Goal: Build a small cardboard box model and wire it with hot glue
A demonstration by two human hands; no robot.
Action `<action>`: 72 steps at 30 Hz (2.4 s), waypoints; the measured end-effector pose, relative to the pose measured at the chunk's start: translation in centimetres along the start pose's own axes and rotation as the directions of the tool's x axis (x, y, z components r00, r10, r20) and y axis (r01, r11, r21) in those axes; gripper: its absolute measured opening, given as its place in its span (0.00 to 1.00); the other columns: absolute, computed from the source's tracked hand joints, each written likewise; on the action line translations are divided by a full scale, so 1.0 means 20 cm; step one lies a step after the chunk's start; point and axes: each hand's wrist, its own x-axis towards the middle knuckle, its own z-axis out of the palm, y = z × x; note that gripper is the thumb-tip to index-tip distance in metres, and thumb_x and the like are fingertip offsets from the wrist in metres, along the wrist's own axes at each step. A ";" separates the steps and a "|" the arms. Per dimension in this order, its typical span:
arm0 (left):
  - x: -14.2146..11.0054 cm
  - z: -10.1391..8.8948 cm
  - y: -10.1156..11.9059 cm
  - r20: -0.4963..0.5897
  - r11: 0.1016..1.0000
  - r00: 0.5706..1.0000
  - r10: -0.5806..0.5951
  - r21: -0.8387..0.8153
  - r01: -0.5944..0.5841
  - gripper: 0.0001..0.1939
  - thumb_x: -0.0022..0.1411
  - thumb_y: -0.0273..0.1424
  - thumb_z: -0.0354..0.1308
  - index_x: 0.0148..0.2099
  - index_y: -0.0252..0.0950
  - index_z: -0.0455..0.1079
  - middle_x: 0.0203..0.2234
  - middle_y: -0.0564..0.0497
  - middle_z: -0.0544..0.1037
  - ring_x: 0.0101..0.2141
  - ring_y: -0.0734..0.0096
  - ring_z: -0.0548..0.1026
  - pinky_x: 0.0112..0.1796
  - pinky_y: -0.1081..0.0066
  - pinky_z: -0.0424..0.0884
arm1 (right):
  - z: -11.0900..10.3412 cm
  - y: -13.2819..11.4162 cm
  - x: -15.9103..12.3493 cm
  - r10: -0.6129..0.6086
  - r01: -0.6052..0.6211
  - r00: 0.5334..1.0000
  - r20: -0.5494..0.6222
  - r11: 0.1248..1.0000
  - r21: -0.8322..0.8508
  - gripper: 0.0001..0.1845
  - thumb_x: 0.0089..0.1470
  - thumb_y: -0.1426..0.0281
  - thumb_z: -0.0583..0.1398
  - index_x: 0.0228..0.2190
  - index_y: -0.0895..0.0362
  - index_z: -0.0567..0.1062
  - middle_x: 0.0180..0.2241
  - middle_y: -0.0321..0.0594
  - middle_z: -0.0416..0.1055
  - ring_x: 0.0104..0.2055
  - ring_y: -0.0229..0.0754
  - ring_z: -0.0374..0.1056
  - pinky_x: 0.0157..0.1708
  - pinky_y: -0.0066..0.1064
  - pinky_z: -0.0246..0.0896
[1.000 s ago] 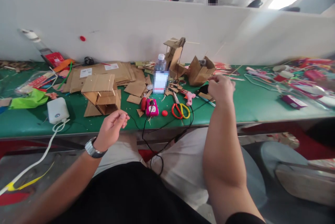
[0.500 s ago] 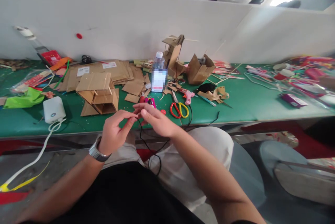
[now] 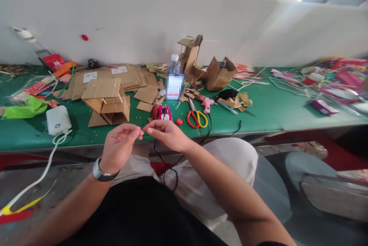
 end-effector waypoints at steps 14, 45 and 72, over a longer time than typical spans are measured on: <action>0.00 -0.01 0.02 0.083 0.987 0.985 -0.154 -0.035 0.157 0.12 0.51 0.36 0.79 0.34 0.36 0.83 0.25 0.49 0.82 0.27 0.73 0.78 0.31 0.73 0.77 | 0.02 0.02 -0.02 -0.166 0.142 0.983 -0.074 0.955 -0.262 0.26 0.59 0.46 0.68 0.37 0.58 0.82 0.26 0.36 0.70 0.26 0.36 0.57 0.26 0.30 0.49; 0.00 -0.13 -0.01 0.496 0.421 0.782 0.377 0.660 -0.622 0.23 0.69 0.23 0.61 0.63 0.46 0.76 0.44 0.47 0.85 0.43 0.64 0.83 0.48 0.67 0.77 | 0.02 0.03 -0.02 -0.189 0.163 0.982 -0.011 0.875 -0.457 0.13 0.65 0.60 0.62 0.35 0.58 0.78 0.23 0.30 0.62 0.25 0.34 0.54 0.26 0.28 0.48; -0.04 -0.07 -0.03 0.179 0.904 0.934 -0.310 -0.248 0.348 0.12 0.56 0.35 0.75 0.34 0.34 0.78 0.33 0.50 0.74 0.33 0.73 0.73 0.35 0.72 0.73 | 0.01 0.03 -0.02 -0.262 0.238 0.965 0.002 0.873 -0.426 0.16 0.67 0.58 0.63 0.36 0.59 0.78 0.23 0.29 0.62 0.25 0.33 0.55 0.27 0.26 0.49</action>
